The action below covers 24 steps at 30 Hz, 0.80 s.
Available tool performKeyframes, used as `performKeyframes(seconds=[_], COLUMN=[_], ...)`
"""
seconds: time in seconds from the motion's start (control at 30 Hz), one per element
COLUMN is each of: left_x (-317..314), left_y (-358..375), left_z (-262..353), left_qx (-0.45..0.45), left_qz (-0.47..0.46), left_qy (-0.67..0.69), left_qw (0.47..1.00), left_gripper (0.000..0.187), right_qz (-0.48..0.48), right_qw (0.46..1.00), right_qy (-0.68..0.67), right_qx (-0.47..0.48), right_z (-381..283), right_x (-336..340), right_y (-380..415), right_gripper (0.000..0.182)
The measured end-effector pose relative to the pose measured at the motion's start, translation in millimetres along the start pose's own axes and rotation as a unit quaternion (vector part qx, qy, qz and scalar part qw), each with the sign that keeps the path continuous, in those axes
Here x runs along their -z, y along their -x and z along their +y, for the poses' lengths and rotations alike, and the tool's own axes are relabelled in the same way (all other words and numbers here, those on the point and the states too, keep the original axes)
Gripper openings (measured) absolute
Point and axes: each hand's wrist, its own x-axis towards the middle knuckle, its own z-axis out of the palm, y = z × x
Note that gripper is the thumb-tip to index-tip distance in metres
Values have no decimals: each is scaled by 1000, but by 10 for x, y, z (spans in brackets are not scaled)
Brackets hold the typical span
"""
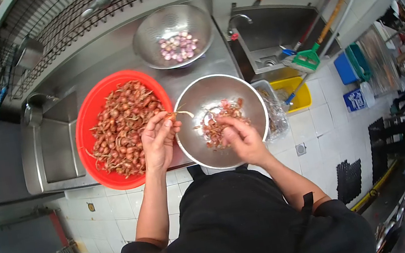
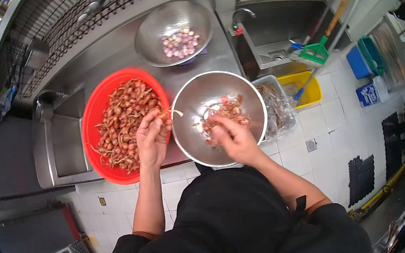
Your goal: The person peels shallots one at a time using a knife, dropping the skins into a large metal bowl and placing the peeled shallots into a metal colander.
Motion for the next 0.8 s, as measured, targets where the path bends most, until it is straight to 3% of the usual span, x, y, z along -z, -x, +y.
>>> performKeyframes(seconds=[0.1, 0.23, 0.4, 0.57, 0.63, 0.7, 0.8], left_x=[-297, -592, -725, -815, -807, -796, -768], left_y=[49, 130, 149, 179, 176, 171, 181], left_z=[-196, -308, -317, -322, -375, -375, -418], left_qx=[-11, -20, -72, -95, -200, -244, -311], left_qz=[-11, -64, -48, -50, -73, -93, -106], left_qy=[-7, -47, -149, -178, -226, -281, -361], left_qw=[1000, 997, 985, 978, 950, 923, 873], left_gripper=[26, 24, 22, 24, 26, 29, 33], right_qz=[-25, 3, 14, 82, 80, 77, 112], right_qw=[998, 999, 1000, 992, 993, 994, 987], right_qy=[-63, -51, -6, -10, -37, -64, -13], right_qx=[-7, -4, 5, 93, 73, 54, 111], right_z=[-227, -232, -357, -285, -314, -299, -254], right_x=[-74, -103, -38, -131, -122, -124, -146], right_y=[51, 27, 0, -58, -60, -69, -110], right_gripper=[38, 43, 46, 43, 41, 40, 37])
